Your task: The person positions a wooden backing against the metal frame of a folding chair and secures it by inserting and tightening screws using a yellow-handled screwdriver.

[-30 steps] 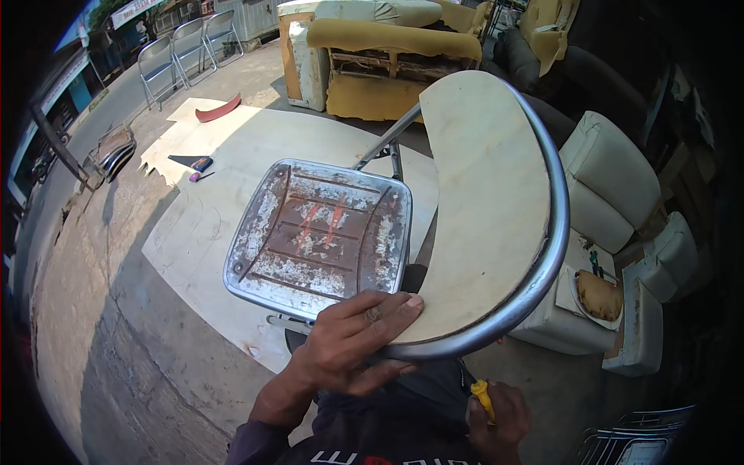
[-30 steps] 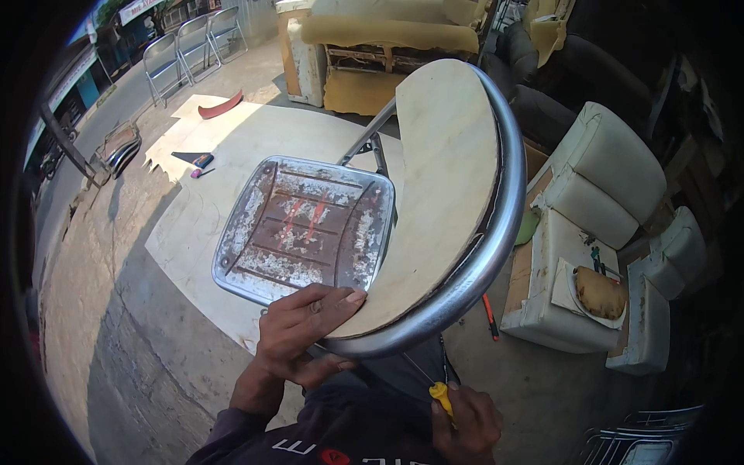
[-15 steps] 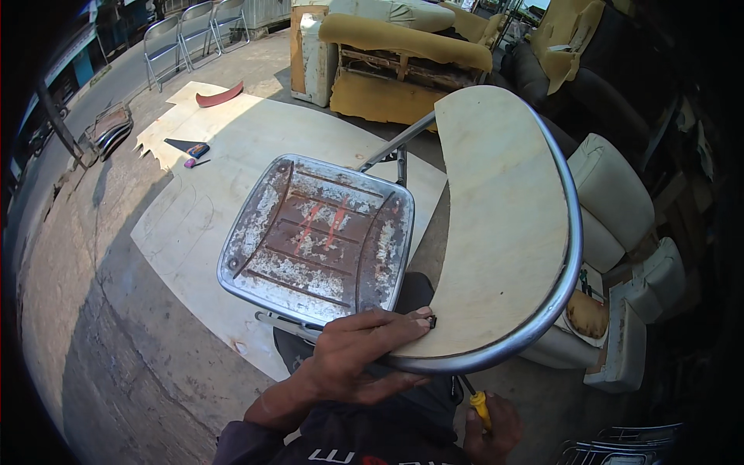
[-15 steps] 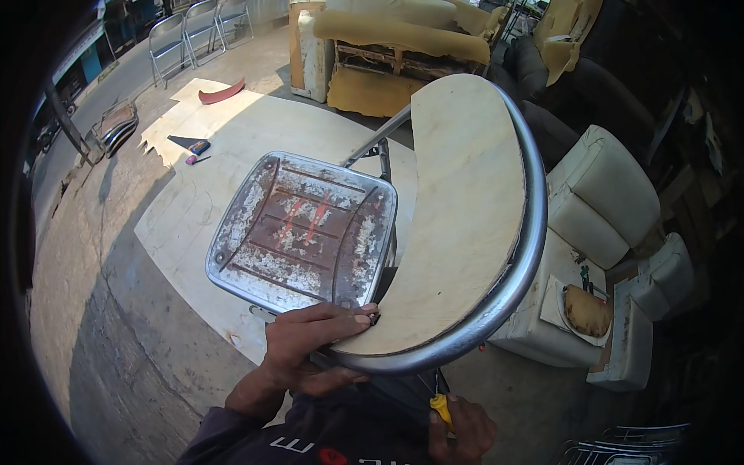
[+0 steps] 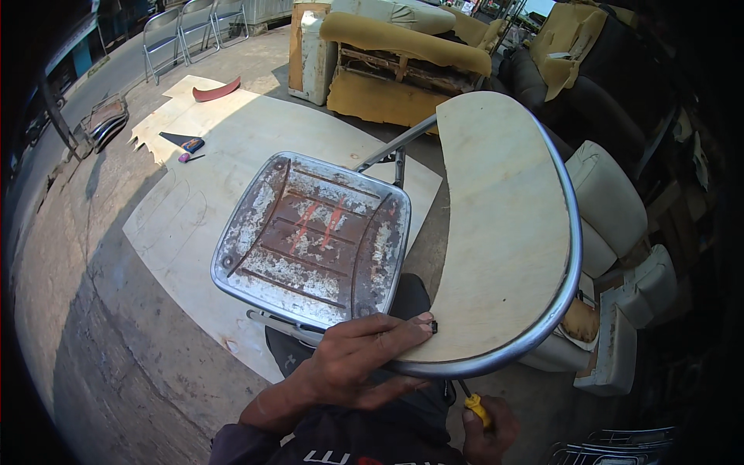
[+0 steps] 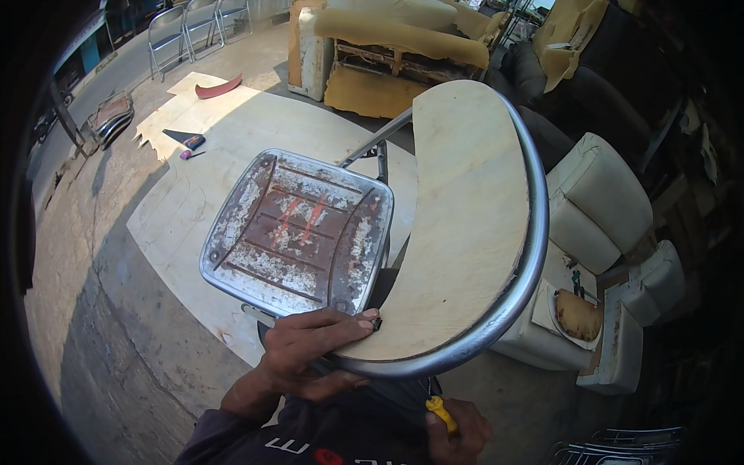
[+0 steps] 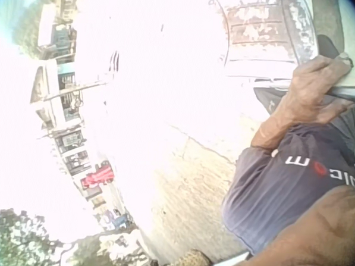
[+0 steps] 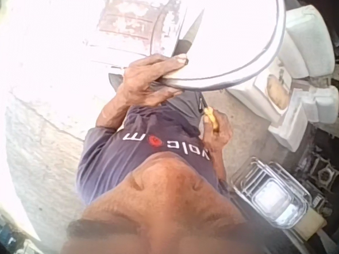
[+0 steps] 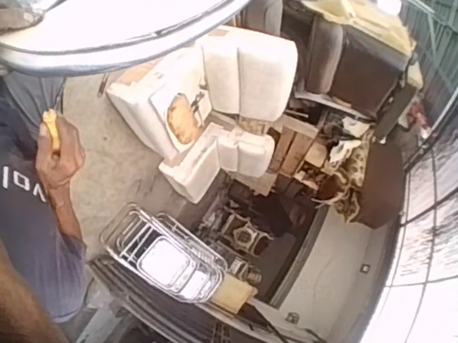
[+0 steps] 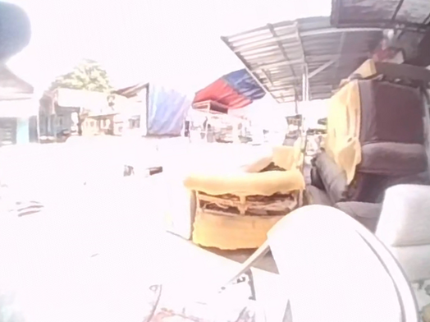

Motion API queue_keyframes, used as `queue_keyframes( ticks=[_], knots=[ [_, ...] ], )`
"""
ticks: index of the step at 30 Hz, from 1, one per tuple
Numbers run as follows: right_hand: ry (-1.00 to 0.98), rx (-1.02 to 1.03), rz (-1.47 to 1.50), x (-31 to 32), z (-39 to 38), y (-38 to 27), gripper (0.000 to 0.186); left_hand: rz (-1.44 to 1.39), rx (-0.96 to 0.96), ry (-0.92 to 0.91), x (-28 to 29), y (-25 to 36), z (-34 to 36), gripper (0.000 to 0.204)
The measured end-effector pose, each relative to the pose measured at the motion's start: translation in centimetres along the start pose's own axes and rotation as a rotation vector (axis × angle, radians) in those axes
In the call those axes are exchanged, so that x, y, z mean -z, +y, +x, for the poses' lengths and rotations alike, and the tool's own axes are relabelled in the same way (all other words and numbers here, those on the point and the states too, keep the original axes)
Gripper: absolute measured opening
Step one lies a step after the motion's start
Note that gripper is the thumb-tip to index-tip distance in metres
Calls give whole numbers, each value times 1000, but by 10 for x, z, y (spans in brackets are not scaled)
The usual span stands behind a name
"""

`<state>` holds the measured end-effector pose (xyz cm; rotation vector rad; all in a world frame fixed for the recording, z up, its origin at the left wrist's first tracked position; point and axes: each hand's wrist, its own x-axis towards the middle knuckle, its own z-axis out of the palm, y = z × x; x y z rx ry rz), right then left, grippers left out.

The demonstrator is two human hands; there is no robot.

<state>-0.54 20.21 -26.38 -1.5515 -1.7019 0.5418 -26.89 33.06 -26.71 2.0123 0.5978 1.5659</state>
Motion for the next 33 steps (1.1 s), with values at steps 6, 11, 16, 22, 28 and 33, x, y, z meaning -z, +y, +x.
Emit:
queue_keyframes(
  ticks=[6, 11, 16, 22, 28, 33],
  knots=[
    [-137, -376, 463, 6, -1, 7, 30, 16, 18, 17, -2, -1, -1, 54],
    [192, 430, -372, -7, 5, 1, 30, 26, 6, 38, -2, -2, -1, 54],
    [-30, -300, 455, -3, -5, 3, 38, 26, -6, 26, -3, -4, -2, 62],
    [-241, -391, 553, 12, 12, 21, 35, 174, 11, 58, -3, 6, -1, 61],
    [189, -264, 749, 17, 19, 61, 37, 376, 107, 217, -31, 19, 13, 58],
    [372, -95, 821, 16, 61, 62, 37, 397, 86, 175, -30, 7, 3, 58]
  ],
)
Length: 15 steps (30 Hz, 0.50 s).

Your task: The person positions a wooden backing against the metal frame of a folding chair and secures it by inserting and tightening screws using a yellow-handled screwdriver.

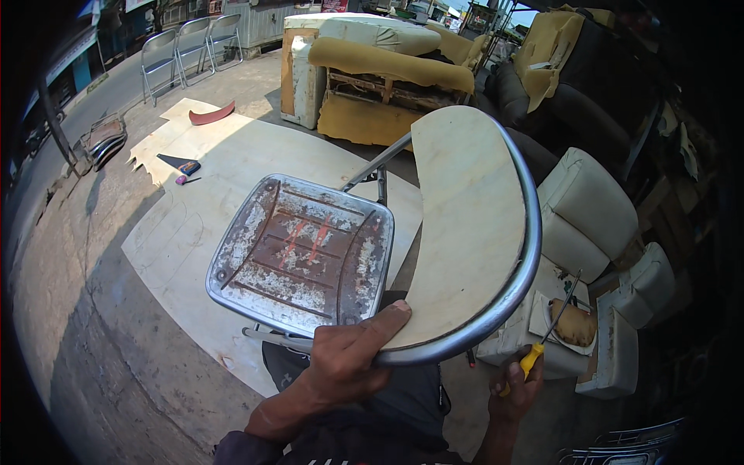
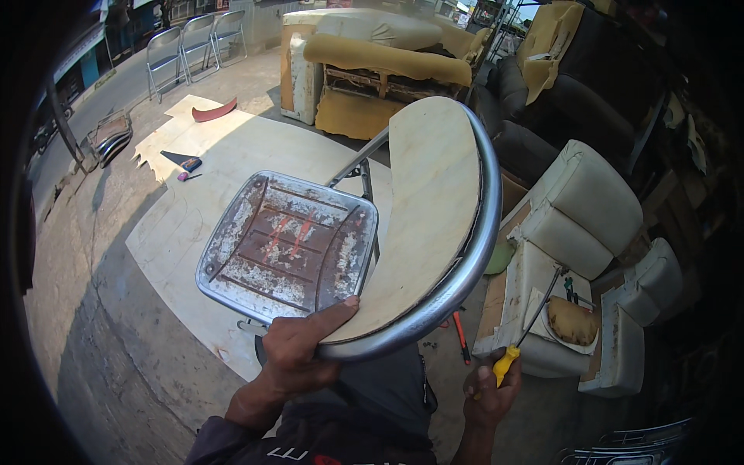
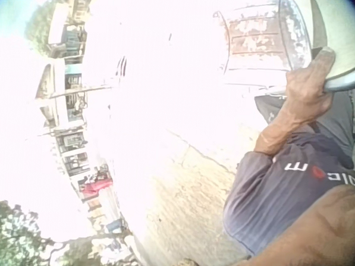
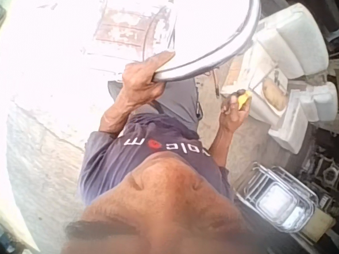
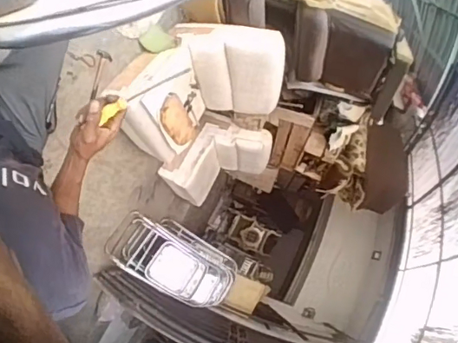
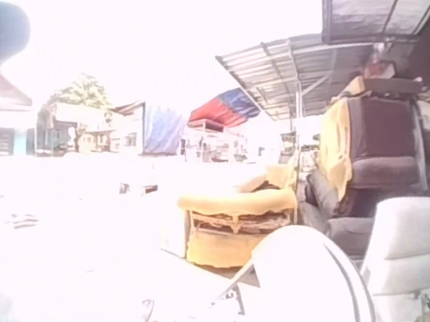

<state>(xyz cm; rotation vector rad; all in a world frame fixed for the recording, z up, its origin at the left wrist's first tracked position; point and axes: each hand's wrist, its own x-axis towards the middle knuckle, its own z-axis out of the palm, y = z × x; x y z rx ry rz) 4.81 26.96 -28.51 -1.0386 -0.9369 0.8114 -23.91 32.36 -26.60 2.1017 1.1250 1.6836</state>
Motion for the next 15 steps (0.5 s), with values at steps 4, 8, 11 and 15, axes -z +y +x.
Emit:
queue_keyframes(
  ticks=[4, 8, 11, 15],
  knots=[
    [-82, 3, 25, -17, 40, -1, 24, -10, 23, -9, 13, -4, -3, 55],
    [-224, 54, -90, -32, 88, 19, 16, -72, 53, 61, 48, -18, -12, 47],
    [-351, -34, 8, -51, 136, 30, 14, -103, 38, 148, 87, -26, -26, 35],
    [-542, 25, 183, -110, 187, 44, 32, -74, 321, 423, 169, -73, -105, 14]
  ],
)
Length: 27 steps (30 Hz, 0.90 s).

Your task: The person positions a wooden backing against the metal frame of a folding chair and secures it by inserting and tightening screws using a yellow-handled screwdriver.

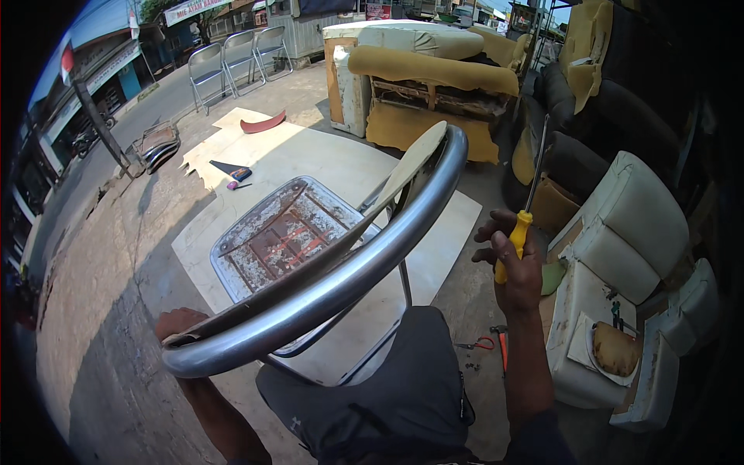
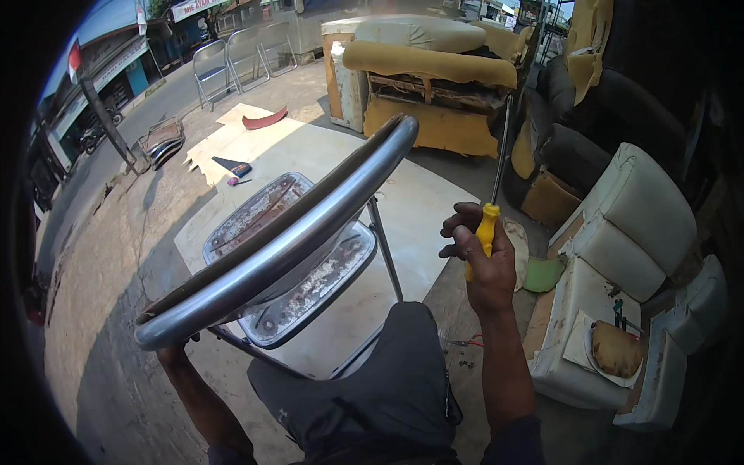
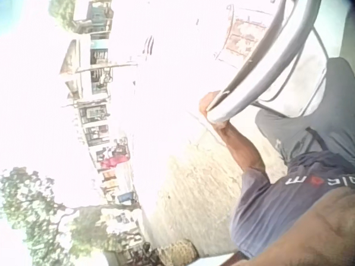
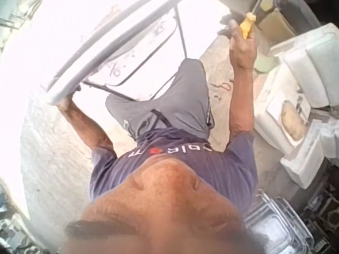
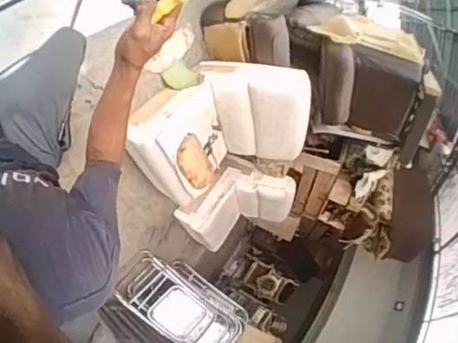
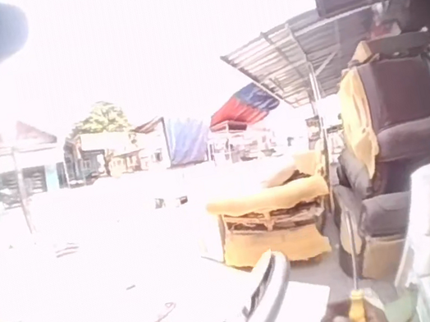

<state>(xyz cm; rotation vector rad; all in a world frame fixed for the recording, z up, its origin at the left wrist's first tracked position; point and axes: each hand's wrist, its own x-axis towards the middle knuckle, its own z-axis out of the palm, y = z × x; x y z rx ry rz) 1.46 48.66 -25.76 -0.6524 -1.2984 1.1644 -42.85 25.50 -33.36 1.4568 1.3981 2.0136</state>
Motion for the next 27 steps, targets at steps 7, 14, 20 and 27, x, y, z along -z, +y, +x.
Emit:
queue_keyframes(
  ticks=[7, 14, 20, 27],
  knots=[
    [-418, 82, 84, -74, 87, 64, 51, -51, -18, 221, 139, -7, -11, 66],
    [-680, 55, 547, -128, 95, 111, 45, 549, 76, 1109, -8, 23, -51, 40],
    [-706, 188, 508, -134, 102, 124, 43, 2, 194, 5, -155, 4, -52, 62],
    [-480, 320, 639, -148, 78, 122, 36, -641, 95, 32, -237, -4, 36, 71]
  ],
)
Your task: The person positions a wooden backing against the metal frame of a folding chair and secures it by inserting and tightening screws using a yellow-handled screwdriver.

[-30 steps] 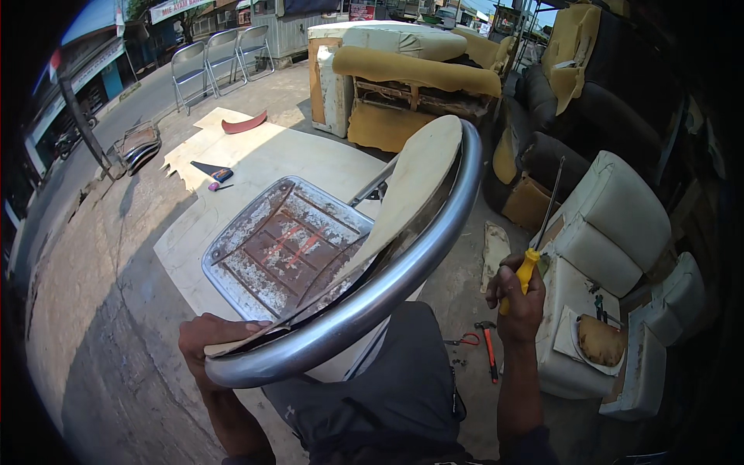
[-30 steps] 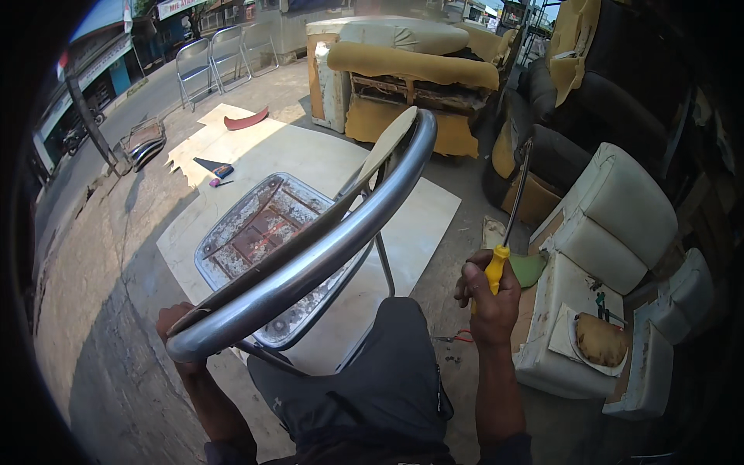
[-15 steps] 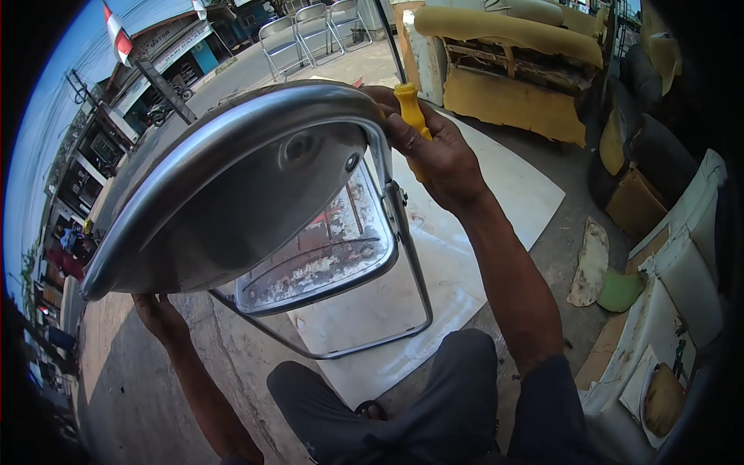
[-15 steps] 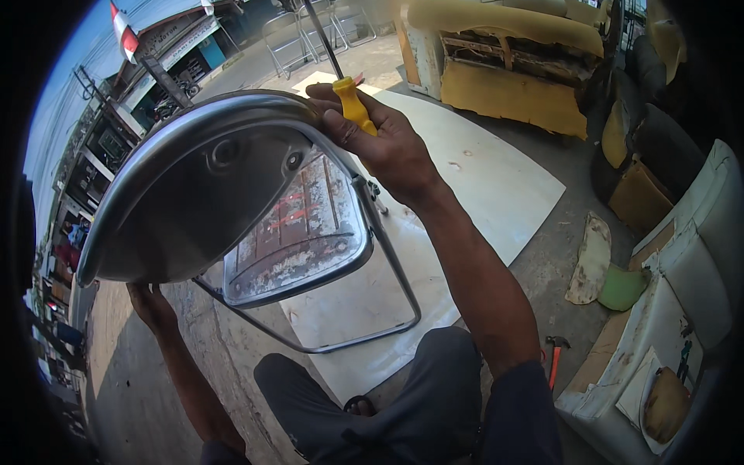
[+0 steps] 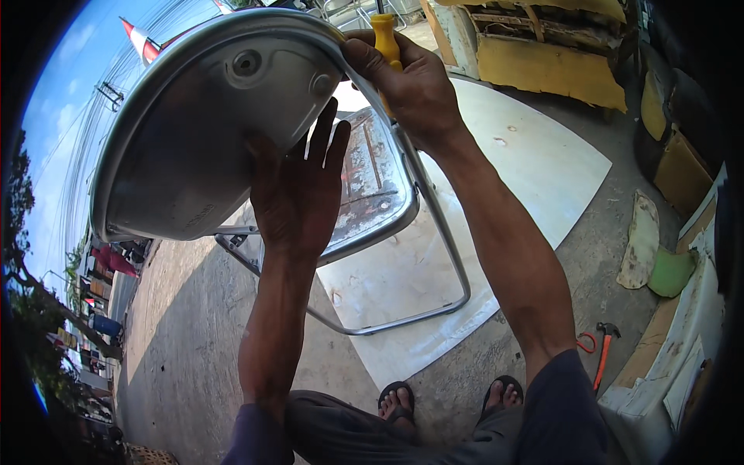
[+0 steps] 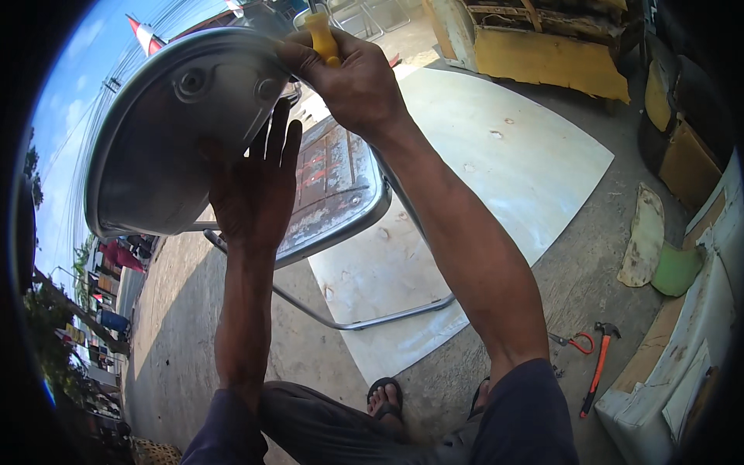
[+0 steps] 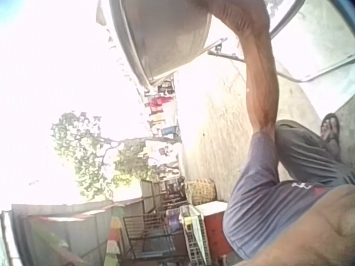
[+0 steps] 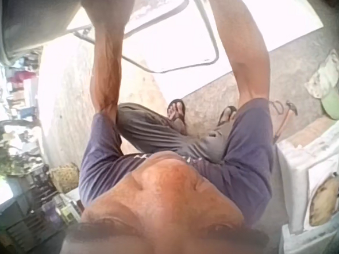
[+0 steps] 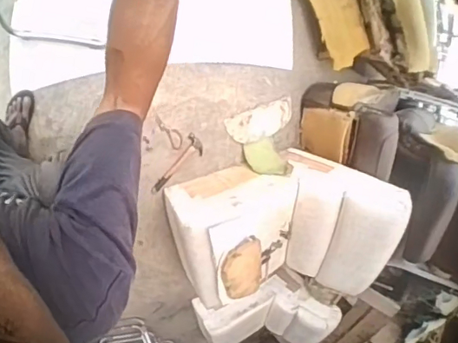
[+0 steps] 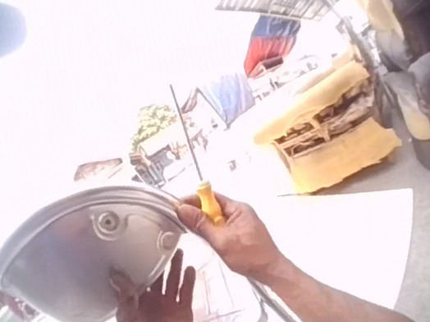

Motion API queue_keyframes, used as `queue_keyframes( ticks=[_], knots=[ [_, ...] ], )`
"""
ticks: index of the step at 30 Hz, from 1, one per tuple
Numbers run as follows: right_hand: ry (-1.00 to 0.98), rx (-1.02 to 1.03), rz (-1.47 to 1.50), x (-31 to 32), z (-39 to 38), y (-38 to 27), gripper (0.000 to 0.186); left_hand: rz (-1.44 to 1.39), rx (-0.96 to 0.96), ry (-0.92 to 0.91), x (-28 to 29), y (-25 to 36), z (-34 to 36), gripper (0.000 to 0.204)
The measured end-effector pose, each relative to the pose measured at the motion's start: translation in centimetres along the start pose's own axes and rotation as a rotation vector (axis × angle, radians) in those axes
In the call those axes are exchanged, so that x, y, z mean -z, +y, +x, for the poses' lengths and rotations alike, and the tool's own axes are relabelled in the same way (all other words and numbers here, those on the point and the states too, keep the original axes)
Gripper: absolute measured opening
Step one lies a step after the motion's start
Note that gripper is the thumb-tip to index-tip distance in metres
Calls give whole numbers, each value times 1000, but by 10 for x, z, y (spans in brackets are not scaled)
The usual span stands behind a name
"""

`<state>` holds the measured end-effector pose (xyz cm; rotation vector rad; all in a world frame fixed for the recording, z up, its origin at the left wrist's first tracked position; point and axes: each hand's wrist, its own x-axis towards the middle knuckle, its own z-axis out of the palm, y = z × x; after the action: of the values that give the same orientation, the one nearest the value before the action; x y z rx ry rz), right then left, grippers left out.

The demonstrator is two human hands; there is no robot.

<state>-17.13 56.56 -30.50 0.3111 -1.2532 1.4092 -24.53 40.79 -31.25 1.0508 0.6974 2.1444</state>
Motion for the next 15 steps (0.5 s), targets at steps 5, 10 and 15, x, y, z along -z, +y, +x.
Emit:
queue_keyframes(
  ticks=[5, 10, 15],
  knots=[
    [31, 5, -35, -6, -2, 0, 32, 0, -184, -37, 12, -2, 16, 66],
    [30, -23, -50, -1, -2, 1, 36, 73, -217, -91, 15, -3, 17, 63],
    [19, -44, -22, 0, 1, 3, 39, 142, -287, -108, 11, -4, 21, 65]
  ],
)
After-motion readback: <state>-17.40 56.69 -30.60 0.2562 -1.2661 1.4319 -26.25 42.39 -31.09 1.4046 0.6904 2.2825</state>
